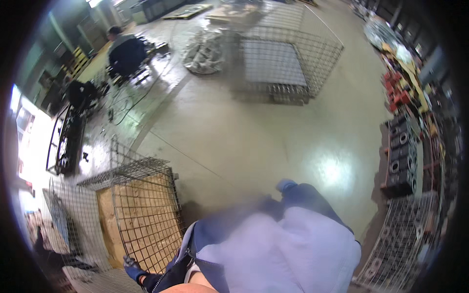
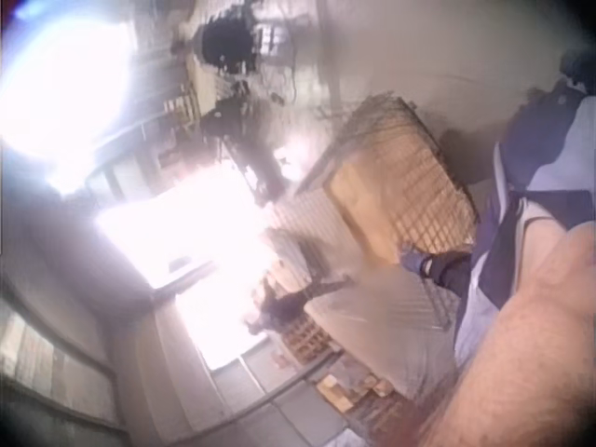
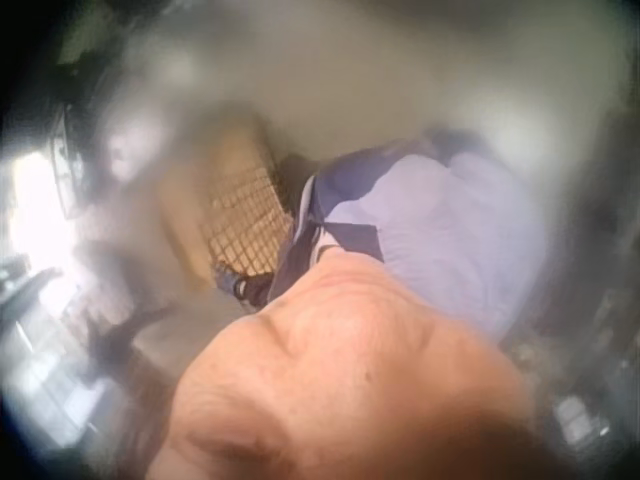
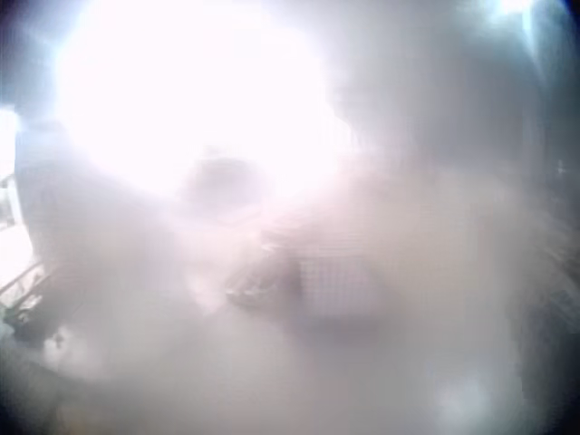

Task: The person pushes a large metal wire cage across a warehouse floor and then outside into a yard. They maintain a steady grip on the cage's front edge with both hands while walking forward.

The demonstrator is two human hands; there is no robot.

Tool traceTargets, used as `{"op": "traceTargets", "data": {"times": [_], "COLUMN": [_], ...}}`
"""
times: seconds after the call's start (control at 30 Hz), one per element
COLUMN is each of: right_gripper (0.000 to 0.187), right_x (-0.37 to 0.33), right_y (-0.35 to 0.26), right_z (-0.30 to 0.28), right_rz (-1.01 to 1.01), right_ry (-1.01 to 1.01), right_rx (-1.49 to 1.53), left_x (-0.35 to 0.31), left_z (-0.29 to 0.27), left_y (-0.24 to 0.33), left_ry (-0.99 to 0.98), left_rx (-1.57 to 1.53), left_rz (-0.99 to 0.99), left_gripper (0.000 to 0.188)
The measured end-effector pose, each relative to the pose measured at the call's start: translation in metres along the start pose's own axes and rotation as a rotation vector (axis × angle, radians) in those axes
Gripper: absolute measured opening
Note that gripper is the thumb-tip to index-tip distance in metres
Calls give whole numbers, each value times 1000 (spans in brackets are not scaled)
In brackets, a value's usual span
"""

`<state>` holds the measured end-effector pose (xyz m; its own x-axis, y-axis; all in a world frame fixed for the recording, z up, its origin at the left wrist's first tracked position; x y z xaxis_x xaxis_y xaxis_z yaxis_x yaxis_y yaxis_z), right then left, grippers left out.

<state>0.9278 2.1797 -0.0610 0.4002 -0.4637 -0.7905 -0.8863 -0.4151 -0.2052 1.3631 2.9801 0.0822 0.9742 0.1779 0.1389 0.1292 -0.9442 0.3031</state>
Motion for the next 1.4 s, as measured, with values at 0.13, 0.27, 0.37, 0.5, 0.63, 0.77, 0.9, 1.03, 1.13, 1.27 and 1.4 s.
{"op": "traceTargets", "data": {"times": [0.13,0.27,0.37,0.5,0.63,0.77,0.9,1.03,1.13,1.27,1.4], "right_gripper": [29,33,37,38,29,31,35,31,26,27,29], "right_x": [-45,-81,-83,-72,-19,18,10,49,77,26,13], "right_y": [79,160,225,293,355,419,490,590,671,757,821], "right_z": [7,43,65,26,-62,-201,-313,-349,-305,-292,-370], "right_rz": [306,523,593,533,192,-54,168,195,82,633,720], "right_ry": [-8,68,32,163,53,468,748,763,485,429,452], "right_rx": [440,769,724,796,467,473,1467,1402,1671,1551,1582], "left_x": [69,63,18,-83,-201,-284,-366,-480,-587,-744,-893], "left_z": [25,30,68,169,273,342,374,381,384,393,387], "left_y": [-71,-12,96,250,429,622,835,1027,1156,1288,1411], "left_ry": [-52,93,4,-506,-1104,-1473,-1487,-1369,-1257,-1145,-1182], "left_rx": [-362,-223,-146,-93,-63,-70,367,680,543,511,168], "left_rz": [-295,-466,-373,-262,-62,93,934,1261,1496,1752,1974], "left_gripper": [39,35,34,32,31,30,31,32,28,30,30]}}
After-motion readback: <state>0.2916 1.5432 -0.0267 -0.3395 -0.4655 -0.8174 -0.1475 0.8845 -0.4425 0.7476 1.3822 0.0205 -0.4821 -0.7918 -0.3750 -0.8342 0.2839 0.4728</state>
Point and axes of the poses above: each hand's wrist, its own x-axis towards the middle knuckle, its own z-axis out of the palm, y = z × x, the point moved 6 cm from there along x, towards the middle knuckle, and after that the axes turned 7 degrees about x, right-handed, at the moved point
